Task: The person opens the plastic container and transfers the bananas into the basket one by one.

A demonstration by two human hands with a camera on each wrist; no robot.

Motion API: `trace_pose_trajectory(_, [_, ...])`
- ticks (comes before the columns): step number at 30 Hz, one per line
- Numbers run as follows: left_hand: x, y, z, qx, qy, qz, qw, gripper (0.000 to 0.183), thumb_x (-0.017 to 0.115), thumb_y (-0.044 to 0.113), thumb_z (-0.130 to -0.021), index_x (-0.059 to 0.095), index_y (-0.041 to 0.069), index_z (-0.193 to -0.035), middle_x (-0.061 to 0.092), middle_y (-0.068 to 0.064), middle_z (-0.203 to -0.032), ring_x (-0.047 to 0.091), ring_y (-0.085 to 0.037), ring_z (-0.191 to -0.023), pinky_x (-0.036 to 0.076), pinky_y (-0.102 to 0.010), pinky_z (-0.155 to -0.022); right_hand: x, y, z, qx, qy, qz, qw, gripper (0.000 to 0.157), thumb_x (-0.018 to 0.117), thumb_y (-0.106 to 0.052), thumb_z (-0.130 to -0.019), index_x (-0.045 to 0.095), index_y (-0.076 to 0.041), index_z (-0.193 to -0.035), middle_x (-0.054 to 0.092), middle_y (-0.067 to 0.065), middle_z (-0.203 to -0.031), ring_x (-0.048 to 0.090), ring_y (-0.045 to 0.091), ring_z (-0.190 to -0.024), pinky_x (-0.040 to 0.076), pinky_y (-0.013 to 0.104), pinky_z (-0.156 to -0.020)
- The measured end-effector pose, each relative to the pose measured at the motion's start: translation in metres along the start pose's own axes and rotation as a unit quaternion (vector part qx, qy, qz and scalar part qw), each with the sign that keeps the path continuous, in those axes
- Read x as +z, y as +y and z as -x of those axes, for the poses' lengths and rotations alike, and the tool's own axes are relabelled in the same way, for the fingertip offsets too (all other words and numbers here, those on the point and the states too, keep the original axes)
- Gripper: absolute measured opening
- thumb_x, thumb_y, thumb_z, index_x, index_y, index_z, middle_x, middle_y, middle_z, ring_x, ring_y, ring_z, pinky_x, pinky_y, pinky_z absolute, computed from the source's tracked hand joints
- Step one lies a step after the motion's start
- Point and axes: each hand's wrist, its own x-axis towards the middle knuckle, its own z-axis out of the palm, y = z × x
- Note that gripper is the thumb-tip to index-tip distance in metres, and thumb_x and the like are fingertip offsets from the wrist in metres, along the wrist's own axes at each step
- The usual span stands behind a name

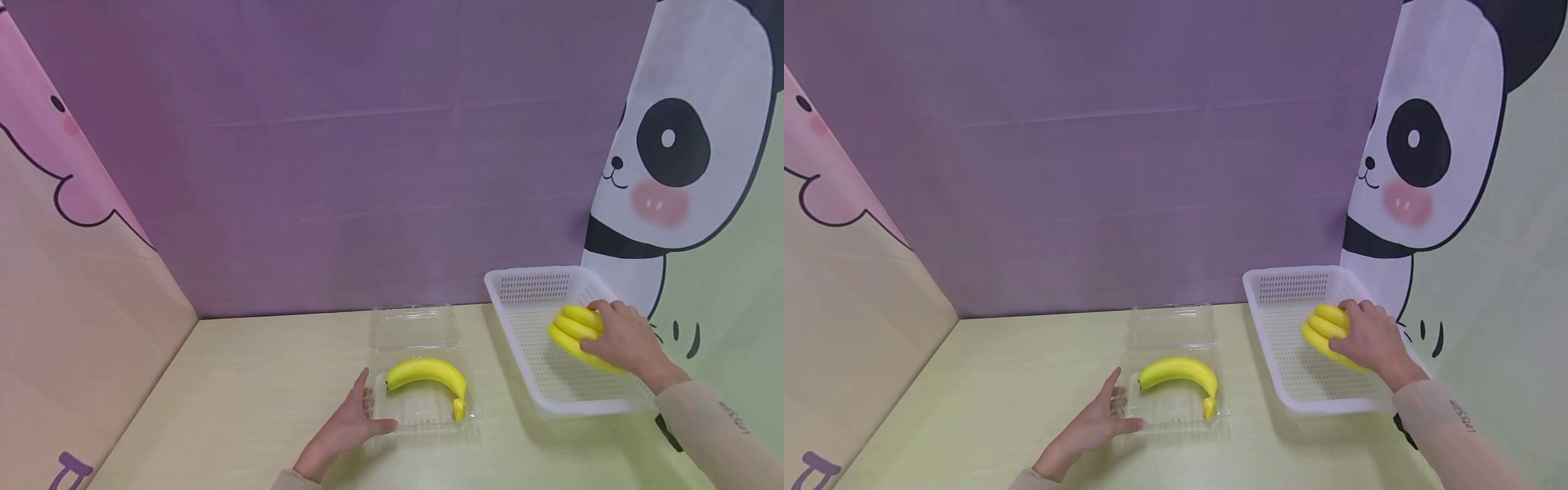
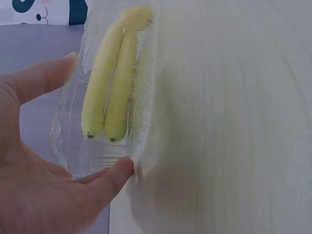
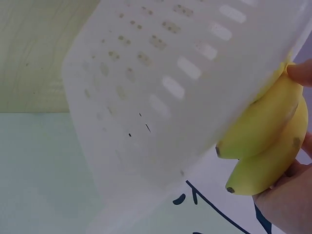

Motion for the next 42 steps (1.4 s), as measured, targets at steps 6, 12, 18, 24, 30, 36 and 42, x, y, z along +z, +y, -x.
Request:
trace_pose_trajectory(6, [0.000, 0.001, -0.001, 0.000, 0.006, -0.010, 0.9999, 0.120, 0.087, 0.021, -0.081, -0.001, 0.001, -0.162, 0.023, -0.042, -0.155, 0.034, -0.054, -0.141, 0.032, -0.065, -0.111, 0.004, 0.002, 0.000, 0.011, -0.014, 0.002, 1.000, 0.067, 0.078, -0.027, -0.078, 0.051, 0.009, -0.128, 0.056, 0.027, -0.103, 0.049, 0.040, -0.087, 0.043, 0.054, -0.072])
trace_pose_trajectory(12, [0.000, 0.002, -0.001, 0.003, 0.009, -0.010, 0.9999, 0.120, 0.087, 0.019, -0.081, 0.000, 0.001, -0.161, 0.024, -0.043, -0.154, 0.036, -0.054, -0.139, 0.034, -0.065, -0.110, 0.008, 0.003, 0.000, 0.020, -0.030, 0.003, 0.999, 0.069, 0.079, -0.027, -0.077, 0.051, 0.009, -0.127, 0.056, 0.026, -0.102, 0.049, 0.040, -0.087, 0.045, 0.056, -0.074])
trace_pose_trajectory(18, [0.000, 0.002, -0.001, -0.001, 0.009, -0.015, 0.9998, 0.120, 0.087, 0.020, -0.081, 0.000, 0.001, -0.162, 0.025, -0.042, -0.154, 0.036, -0.054, -0.139, 0.033, -0.066, -0.110, 0.012, 0.008, 0.001, 0.023, -0.038, 0.008, 0.999, 0.068, 0.080, -0.028, -0.077, 0.051, 0.011, -0.125, 0.056, 0.025, -0.100, 0.050, 0.039, -0.085, 0.046, 0.055, -0.073])
trace_pose_trajectory(24, [0.002, 0.001, 0.002, -0.003, 0.005, -0.014, 0.9999, 0.120, 0.087, 0.020, -0.081, 0.000, 0.000, -0.161, 0.024, -0.042, -0.155, 0.033, -0.055, -0.140, 0.030, -0.067, -0.111, 0.016, 0.013, 0.006, 0.041, -0.059, 0.005, 0.997, 0.068, 0.083, -0.027, -0.075, 0.051, 0.011, -0.123, 0.056, 0.026, -0.098, 0.050, 0.038, -0.085, 0.047, 0.057, -0.074])
trace_pose_trajectory(30, [0.002, 0.000, 0.003, -0.002, 0.003, -0.010, 0.9999, 0.120, 0.087, 0.021, -0.081, 0.000, 0.001, -0.161, 0.024, -0.041, -0.155, 0.036, -0.054, -0.139, 0.034, -0.066, -0.110, 0.018, 0.013, 0.007, 0.049, -0.064, 0.009, 0.997, 0.068, 0.083, -0.026, -0.075, 0.051, 0.011, -0.122, 0.055, 0.026, -0.098, 0.050, 0.039, -0.086, 0.047, 0.057, -0.075])
trace_pose_trajectory(36, [0.001, 0.000, 0.002, -0.005, 0.008, -0.013, 0.9999, 0.121, 0.088, 0.023, -0.080, 0.001, 0.002, -0.162, 0.026, -0.040, -0.155, 0.035, -0.053, -0.140, 0.032, -0.066, -0.111, 0.017, 0.014, 0.007, 0.045, -0.078, 0.025, 0.996, 0.065, 0.082, -0.023, -0.077, 0.050, 0.011, -0.122, 0.054, 0.024, -0.097, 0.048, 0.038, -0.085, 0.046, 0.055, -0.073])
trace_pose_trajectory(42, [0.002, 0.000, 0.000, 0.002, 0.011, -0.012, 0.9999, 0.120, 0.087, 0.021, -0.080, 0.001, 0.000, -0.161, 0.024, -0.041, -0.155, 0.030, -0.055, -0.142, 0.027, -0.068, -0.112, 0.019, 0.016, 0.006, 0.036, -0.082, 0.047, 0.995, 0.058, 0.080, -0.017, -0.078, 0.051, 0.010, -0.121, 0.054, 0.023, -0.096, 0.048, 0.036, -0.083, 0.049, 0.051, -0.071])
